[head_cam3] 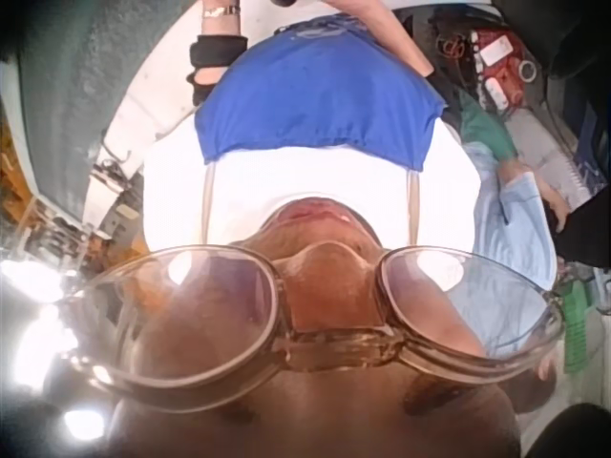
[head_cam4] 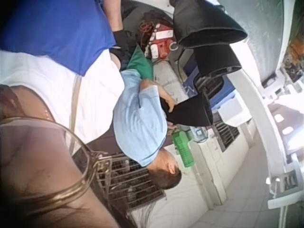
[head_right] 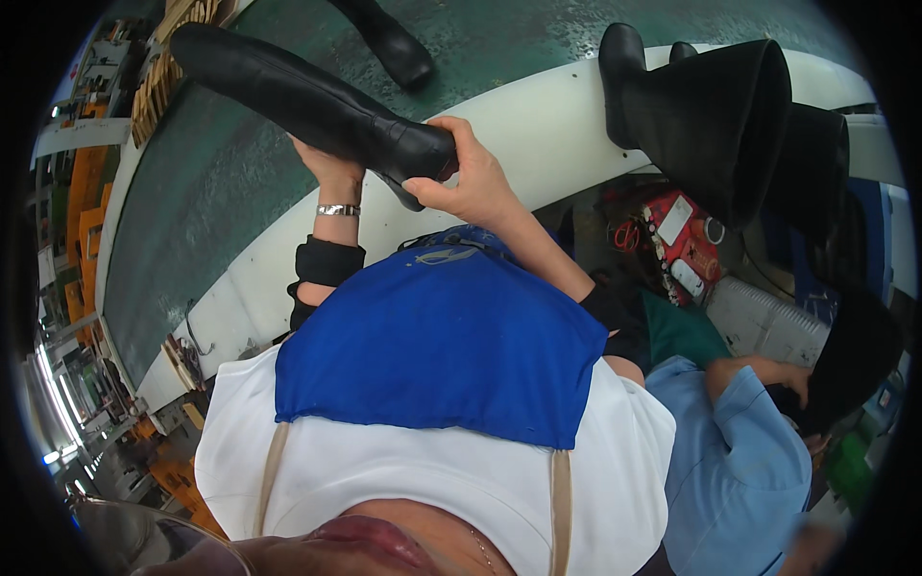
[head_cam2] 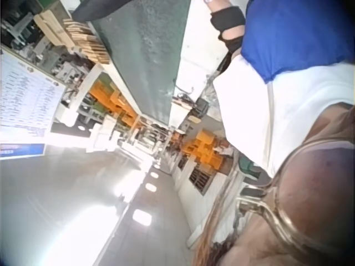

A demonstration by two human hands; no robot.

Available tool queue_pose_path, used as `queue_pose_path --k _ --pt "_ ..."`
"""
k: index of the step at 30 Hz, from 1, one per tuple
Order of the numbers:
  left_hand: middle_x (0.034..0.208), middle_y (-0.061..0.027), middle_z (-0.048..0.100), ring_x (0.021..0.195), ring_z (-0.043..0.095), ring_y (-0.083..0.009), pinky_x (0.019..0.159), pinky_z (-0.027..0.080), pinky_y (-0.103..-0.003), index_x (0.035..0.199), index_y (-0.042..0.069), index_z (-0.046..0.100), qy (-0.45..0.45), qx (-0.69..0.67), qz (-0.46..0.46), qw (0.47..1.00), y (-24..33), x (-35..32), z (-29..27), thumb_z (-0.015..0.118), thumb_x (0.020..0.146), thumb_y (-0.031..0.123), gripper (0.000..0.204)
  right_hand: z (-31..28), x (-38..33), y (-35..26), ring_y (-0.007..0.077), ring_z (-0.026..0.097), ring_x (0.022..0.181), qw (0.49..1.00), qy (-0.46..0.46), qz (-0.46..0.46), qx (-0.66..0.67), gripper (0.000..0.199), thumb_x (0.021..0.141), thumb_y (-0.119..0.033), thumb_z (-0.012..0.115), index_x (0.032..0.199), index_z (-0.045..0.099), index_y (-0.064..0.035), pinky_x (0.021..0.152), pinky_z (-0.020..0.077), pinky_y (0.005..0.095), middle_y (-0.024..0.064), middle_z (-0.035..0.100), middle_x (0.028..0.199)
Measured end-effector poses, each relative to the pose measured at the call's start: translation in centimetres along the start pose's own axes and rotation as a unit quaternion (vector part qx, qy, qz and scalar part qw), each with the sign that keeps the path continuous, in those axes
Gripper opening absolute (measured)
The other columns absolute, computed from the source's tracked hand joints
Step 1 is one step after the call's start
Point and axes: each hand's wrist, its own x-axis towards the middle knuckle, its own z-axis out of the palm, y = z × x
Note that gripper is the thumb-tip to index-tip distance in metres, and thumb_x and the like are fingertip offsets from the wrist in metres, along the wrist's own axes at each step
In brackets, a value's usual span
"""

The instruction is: Inspecting, trimming, and cleaning rubber boots on a production line to prepare them for final packaging.

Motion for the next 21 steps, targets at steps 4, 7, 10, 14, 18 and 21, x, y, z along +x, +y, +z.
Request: queue_pose_path --k 4,7,10,14,18,21 --pt "0.133 -0.0052 0.052 0.121 0.049 -0.0234 0.105 0.037 -0.036 0.134 0.010 0.046 -0.017 0.090 -0.006 0.996 -2.4 -1.4 -2.3 0.038 0.094 0.058 0.063 0.8 -0.3 -0.7 0.0182 0.060 0.092 0.999 0.001 0.009 -0.035 0.074 0.065 -0.026 0.082 0.123 0.043 -0.0010 0.081 0.0480 0.0316 0.0113 0.059 0.102" --pt "0.123 -0.0059 0.057 0.112 0.054 -0.0221 0.100 0.042 -0.036 0.129 0.009 0.049 -0.016 0.120 -0.053 0.991 -2.5 -1.7 -2.4 0.041 0.095 0.052 0.056 0.9 -0.5 -1.5 0.0173 0.061 0.086 0.996 -0.008 0.025 -0.091 0.076 0.060 -0.028 0.086 0.118 0.045 -0.0008 0.075 0.0502 0.0303 0.0116 0.059 0.101" --pt "0.112 -0.0067 0.061 0.100 0.059 -0.0204 0.091 0.048 -0.035 0.121 0.007 0.052 0.002 0.118 -0.068 0.991 -2.3 -1.4 -2.6 0.042 0.095 0.047 0.049 1.4 -0.8 -1.8 0.0166 0.062 0.080 0.992 -0.017 0.012 -0.128 0.077 0.058 -0.030 0.088 0.115 0.046 -0.0008 0.069 0.0518 0.0289 0.0121 0.059 0.102" --pt "0.107 -0.0082 0.062 0.094 0.061 -0.0208 0.085 0.051 -0.035 0.118 0.006 0.053 0.003 0.133 -0.071 0.989 -2.1 -1.7 -2.0 0.041 0.096 0.047 0.048 1.7 -0.7 -1.4 0.0164 0.063 0.077 0.987 -0.005 -0.042 -0.155 0.077 0.057 -0.031 0.088 0.113 0.046 -0.0002 0.065 0.0525 0.0278 0.0126 0.059 0.101" --pt "0.107 -0.0088 0.062 0.094 0.061 -0.0215 0.085 0.052 -0.036 0.117 0.006 0.053 0.002 0.125 -0.080 0.989 -1.9 -1.8 -1.8 0.041 0.096 0.047 0.048 1.8 -0.5 -1.6 0.0173 0.063 0.079 0.986 -0.009 -0.028 -0.167 0.078 0.057 -0.032 0.088 0.114 0.045 0.0000 0.066 0.0526 0.0290 0.0128 0.059 0.101" --pt "0.110 -0.0092 0.062 0.097 0.061 -0.0218 0.087 0.051 -0.036 0.118 0.006 0.054 0.004 0.122 -0.091 0.988 -1.9 -1.7 -1.9 0.040 0.096 0.048 0.049 1.7 -0.5 -2.0 0.0191 0.063 0.078 0.986 -0.011 -0.012 -0.164 0.077 0.056 -0.032 0.088 0.113 0.046 -0.0001 0.067 0.0523 0.0302 0.0136 0.059 0.101"
